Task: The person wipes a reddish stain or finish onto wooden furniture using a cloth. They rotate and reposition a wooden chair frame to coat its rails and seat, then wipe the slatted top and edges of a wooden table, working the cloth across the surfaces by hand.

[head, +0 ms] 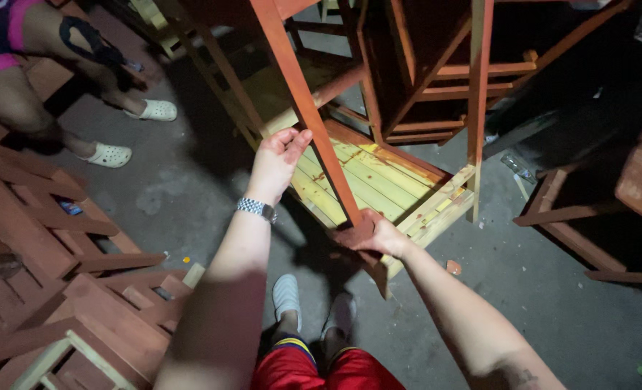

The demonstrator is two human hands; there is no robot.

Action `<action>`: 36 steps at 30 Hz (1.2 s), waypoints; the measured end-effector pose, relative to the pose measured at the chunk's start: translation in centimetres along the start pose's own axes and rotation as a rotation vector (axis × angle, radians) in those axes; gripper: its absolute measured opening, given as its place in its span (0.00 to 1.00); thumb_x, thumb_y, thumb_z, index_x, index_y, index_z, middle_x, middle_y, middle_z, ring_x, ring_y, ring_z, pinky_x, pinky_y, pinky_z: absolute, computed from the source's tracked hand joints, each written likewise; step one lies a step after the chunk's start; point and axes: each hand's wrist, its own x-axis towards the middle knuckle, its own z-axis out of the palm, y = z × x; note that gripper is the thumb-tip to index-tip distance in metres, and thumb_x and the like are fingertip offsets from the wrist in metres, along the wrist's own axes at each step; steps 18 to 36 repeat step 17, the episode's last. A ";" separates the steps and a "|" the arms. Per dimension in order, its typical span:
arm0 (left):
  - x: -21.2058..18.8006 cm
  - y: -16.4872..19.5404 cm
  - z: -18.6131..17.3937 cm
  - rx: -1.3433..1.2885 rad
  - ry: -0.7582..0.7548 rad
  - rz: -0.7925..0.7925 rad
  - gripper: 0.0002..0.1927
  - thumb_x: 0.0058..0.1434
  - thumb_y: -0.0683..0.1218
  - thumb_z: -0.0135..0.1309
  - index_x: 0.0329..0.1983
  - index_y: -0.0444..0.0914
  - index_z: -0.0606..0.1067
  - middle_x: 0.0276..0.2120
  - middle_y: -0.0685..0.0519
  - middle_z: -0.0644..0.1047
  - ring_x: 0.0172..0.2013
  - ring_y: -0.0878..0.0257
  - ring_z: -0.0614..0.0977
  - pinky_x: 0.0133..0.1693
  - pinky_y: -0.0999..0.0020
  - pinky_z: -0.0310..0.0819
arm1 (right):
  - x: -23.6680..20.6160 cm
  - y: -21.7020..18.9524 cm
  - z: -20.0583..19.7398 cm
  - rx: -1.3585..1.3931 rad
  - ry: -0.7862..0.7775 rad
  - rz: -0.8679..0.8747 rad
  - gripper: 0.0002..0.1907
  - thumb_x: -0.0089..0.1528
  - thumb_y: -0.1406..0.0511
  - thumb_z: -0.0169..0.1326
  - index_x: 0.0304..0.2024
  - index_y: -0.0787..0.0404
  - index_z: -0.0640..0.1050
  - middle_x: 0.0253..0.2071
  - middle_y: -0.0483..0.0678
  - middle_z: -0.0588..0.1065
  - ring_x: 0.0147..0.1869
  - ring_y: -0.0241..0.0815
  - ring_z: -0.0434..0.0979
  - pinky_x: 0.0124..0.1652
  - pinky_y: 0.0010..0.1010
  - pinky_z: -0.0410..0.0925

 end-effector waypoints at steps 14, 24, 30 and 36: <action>0.4 -1.6 -1.1 0.086 -0.129 0.072 0.14 0.69 0.52 0.55 0.39 0.36 0.77 0.38 0.57 0.80 0.43 0.68 0.80 0.49 0.74 0.73 | 6.4 -13.4 -2.5 -0.023 0.177 -0.272 0.42 0.43 0.59 0.74 0.56 0.62 0.71 0.48 0.48 0.80 0.53 0.38 0.79 0.56 0.33 0.71; 0.0 -0.6 -1.9 0.507 -0.092 0.069 0.21 0.72 0.59 0.48 0.46 0.39 0.79 0.40 0.49 0.78 0.47 0.57 0.80 0.55 0.61 0.64 | 7.0 -16.9 -3.5 0.114 0.106 -0.300 0.42 0.45 0.62 0.72 0.59 0.62 0.70 0.50 0.49 0.78 0.54 0.38 0.78 0.57 0.33 0.71; 0.0 -0.6 -1.9 0.507 -0.092 0.069 0.21 0.72 0.59 0.48 0.46 0.39 0.79 0.40 0.49 0.78 0.47 0.57 0.80 0.55 0.61 0.64 | 7.0 -16.9 -3.5 0.114 0.106 -0.300 0.42 0.45 0.62 0.72 0.59 0.62 0.70 0.50 0.49 0.78 0.54 0.38 0.78 0.57 0.33 0.71; 0.0 -0.6 -1.9 0.507 -0.092 0.069 0.21 0.72 0.59 0.48 0.46 0.39 0.79 0.40 0.49 0.78 0.47 0.57 0.80 0.55 0.61 0.64 | 7.0 -16.9 -3.5 0.114 0.106 -0.300 0.42 0.45 0.62 0.72 0.59 0.62 0.70 0.50 0.49 0.78 0.54 0.38 0.78 0.57 0.33 0.71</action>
